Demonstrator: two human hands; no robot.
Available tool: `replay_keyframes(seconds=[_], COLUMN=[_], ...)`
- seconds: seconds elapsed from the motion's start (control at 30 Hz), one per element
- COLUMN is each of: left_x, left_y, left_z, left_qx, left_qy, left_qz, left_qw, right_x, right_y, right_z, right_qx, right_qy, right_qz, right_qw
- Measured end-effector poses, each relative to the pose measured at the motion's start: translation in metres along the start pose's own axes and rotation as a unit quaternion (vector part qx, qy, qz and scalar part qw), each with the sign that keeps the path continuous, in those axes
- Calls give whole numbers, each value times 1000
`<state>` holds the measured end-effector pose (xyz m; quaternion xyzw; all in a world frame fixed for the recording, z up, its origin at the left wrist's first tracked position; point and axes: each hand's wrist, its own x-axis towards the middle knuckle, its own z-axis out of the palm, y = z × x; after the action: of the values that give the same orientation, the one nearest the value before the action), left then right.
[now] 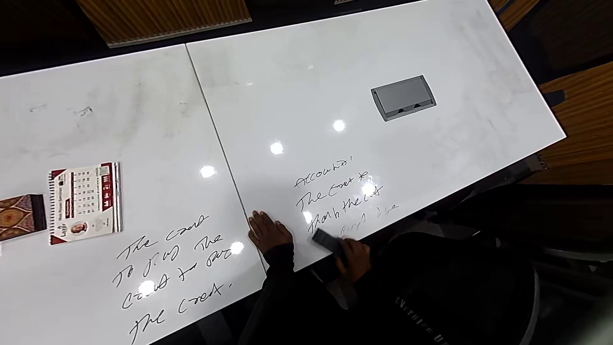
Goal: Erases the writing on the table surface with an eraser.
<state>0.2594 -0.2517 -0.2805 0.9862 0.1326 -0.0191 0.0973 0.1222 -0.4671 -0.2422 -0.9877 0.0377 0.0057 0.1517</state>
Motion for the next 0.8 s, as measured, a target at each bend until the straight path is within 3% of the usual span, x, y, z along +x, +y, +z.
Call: replay_keyframes(seconds=[0.13,0.27,0.37,0.47,0.6,0.8], left_x=[-1,-1,-1,-1,0,0], left_y=[0,-1,0,0,1,1], left_z=[-1,3,2,1,0,-3], left_qx=[0,-2,-1,6,6,14], left_qy=[1,8,1,-6,-10,-18], left_qz=[1,3,3,0,-3,-2], left_qw=[1000,1000,1000,1000,1000,1000], right_x=[34,54,52,48,41,16], right_y=[62,140,185,192,161,53], right_z=[-50,-89,-94,-88,-69,-25], right_qx=[-38,-45,-53,-69,-77,-34], right_qy=[0,-14,-3,-3,-1,-26], right_qz=[151,373,449,449,396,164], right_qw=[988,927,892,891,915,986])
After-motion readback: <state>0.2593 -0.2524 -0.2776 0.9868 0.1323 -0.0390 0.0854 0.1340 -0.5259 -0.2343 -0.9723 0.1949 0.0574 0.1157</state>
